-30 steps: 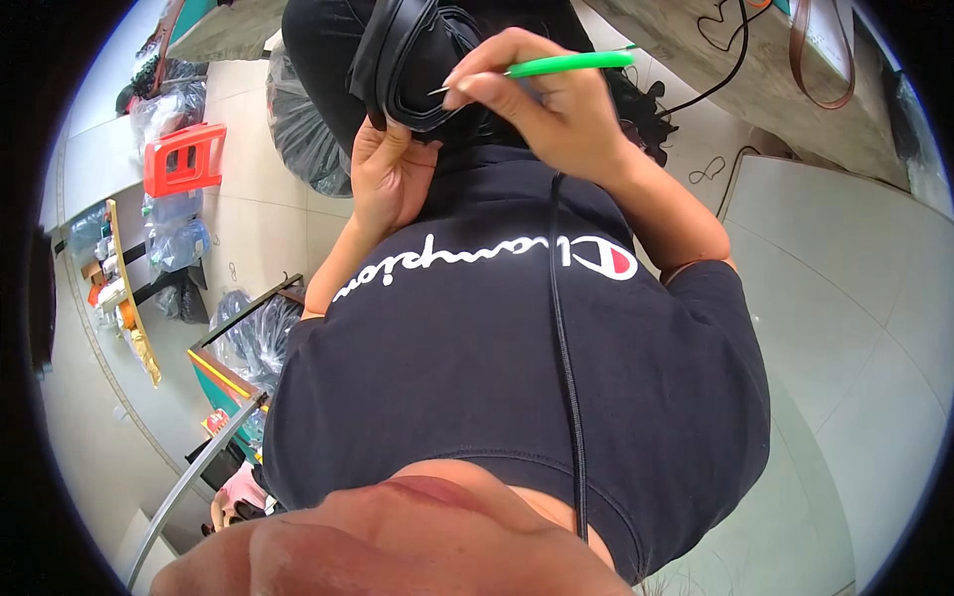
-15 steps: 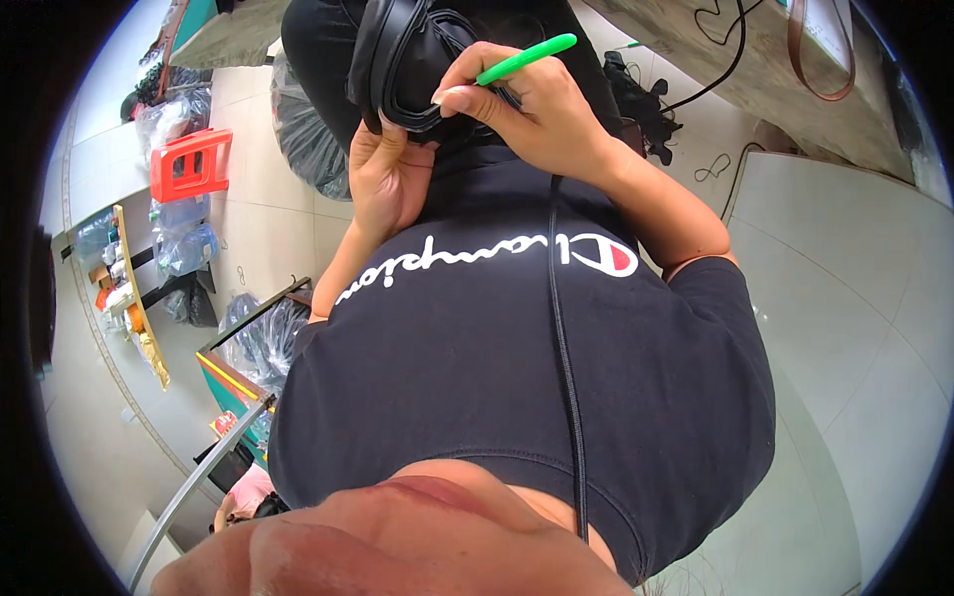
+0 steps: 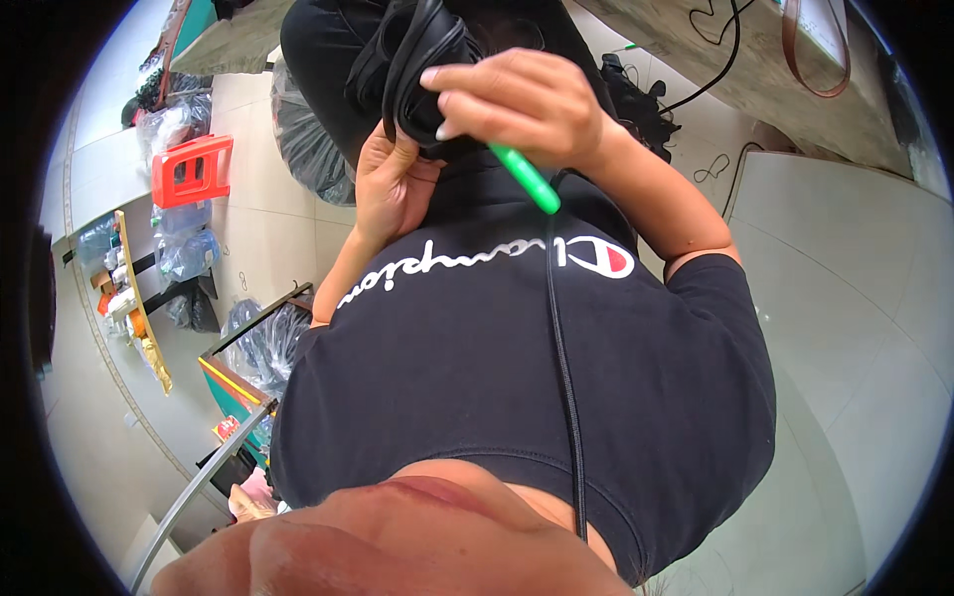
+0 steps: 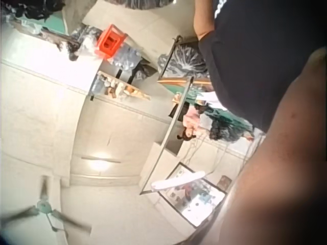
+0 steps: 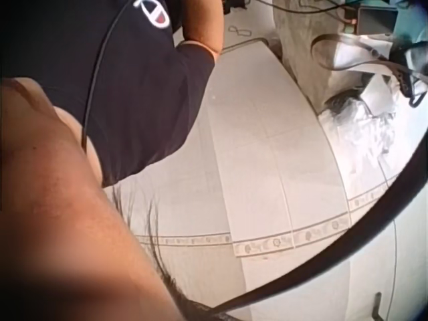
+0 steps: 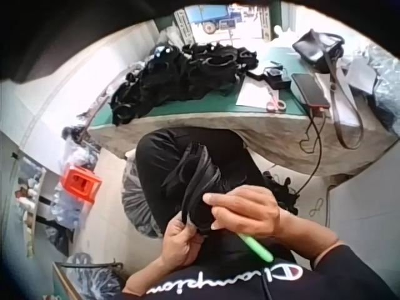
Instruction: Trimming loose threads and inspecting black bag components using a small tool and scissors.
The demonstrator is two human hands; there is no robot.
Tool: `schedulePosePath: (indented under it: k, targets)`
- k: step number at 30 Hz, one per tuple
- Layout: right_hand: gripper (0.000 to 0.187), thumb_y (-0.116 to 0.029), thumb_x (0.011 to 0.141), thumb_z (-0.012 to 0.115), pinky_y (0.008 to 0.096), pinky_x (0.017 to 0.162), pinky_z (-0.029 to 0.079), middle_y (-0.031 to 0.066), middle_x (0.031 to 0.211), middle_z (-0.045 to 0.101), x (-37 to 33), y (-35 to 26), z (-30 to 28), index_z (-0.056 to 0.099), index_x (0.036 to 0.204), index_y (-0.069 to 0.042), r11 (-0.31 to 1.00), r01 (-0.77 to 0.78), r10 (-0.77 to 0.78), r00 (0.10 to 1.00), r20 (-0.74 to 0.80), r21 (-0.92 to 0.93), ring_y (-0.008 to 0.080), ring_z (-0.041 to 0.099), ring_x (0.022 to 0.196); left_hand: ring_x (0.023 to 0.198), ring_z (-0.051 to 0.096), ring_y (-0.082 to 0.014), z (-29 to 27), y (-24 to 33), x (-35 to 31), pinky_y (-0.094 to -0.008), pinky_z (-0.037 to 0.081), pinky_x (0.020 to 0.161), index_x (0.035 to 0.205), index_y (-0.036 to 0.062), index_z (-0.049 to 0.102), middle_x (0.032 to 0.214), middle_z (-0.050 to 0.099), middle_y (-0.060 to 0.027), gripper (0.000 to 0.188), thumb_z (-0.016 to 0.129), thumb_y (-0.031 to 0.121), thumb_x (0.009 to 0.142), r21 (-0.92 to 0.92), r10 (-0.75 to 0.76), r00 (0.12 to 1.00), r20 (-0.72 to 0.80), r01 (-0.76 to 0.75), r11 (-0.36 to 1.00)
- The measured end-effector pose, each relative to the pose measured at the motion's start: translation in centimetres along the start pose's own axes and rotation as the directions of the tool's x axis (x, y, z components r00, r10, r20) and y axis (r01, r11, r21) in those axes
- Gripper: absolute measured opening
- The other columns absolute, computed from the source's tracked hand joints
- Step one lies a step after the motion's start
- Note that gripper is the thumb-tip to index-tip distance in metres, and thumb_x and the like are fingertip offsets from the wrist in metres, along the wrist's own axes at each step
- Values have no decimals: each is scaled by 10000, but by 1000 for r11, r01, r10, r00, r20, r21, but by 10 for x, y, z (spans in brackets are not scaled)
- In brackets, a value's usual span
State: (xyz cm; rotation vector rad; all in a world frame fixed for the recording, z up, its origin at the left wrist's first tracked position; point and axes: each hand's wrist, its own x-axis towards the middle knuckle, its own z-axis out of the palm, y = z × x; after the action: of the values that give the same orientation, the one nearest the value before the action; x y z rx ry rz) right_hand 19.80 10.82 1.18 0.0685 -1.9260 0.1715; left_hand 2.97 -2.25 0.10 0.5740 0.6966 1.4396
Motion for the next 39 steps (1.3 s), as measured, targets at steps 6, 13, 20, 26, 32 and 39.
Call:
schedulePosePath:
  k: [6, 13, 20, 26, 32, 39]
  targets:
    - [117, -66, 977, 534, 286, 714, 529, 157, 908, 642, 18, 64, 5, 582, 1005, 37, 755, 374, 516, 169, -840, 539, 179, 641, 833, 1008, 658, -209, -11, 15, -6, -349, 540, 850, 1245, -11, 523, 1162, 652, -114, 279, 477, 113, 999, -90, -29, 999, 13, 30, 995]
    - [87, -12, 948, 533, 280, 512, 572, 202, 737, 700, -58, 116, -202, 530, 889, 53, 520, -406, 19, 886, -464, -752, 238, 689, 556, 1124, 617, -273, -69, 41, -15, -387, 501, 958, 1295, -36, 490, 1269, 601, -162, 339, 446, 89, 983, -199, -61, 997, -53, 49, 979]
    - [271, -230, 901, 690, 223, 621, 519, 47, 786, 730, -52, 78, -250, 710, 1084, -32, 70, -830, 614, 473, -632, -554, 109, 684, 683, 1097, 630, -241, -89, 50, -19, -356, 529, 912, 1289, 0, 504, 1266, 604, -139, 344, 396, 29, 964, -196, 31, 979, -204, -72, 978]
    - [201, -177, 902, 684, 224, 728, 472, 64, 908, 705, 6, 27, -135, 700, 988, 4, 559, -766, 813, 581, 32, -317, 116, 644, 853, 874, 680, -162, -35, 40, -4, -279, 560, 715, 1185, 24, 555, 1082, 680, -82, 213, 480, 88, 996, 50, 165, 965, -203, -158, 986]
    - [110, -96, 888, 672, 254, 722, 499, 116, 955, 662, 28, -14, -11, 685, 918, 9, 709, -527, 532, 836, 135, 468, 166, 636, 834, 780, 666, -96, 3, 28, 14, -226, 543, 656, 1193, 42, 581, 982, 701, -49, 265, 505, 219, 1010, 184, 205, 975, -88, -186, 965]
    - [108, -100, 892, 667, 258, 710, 505, 118, 952, 655, 15, -23, 11, 681, 929, 1, 711, -521, 569, 821, 48, 473, 170, 631, 843, 774, 649, -69, 17, 23, 17, -202, 537, 641, 1135, 56, 608, 952, 695, -22, 222, 521, 212, 1005, 183, 253, 956, -147, -225, 957]
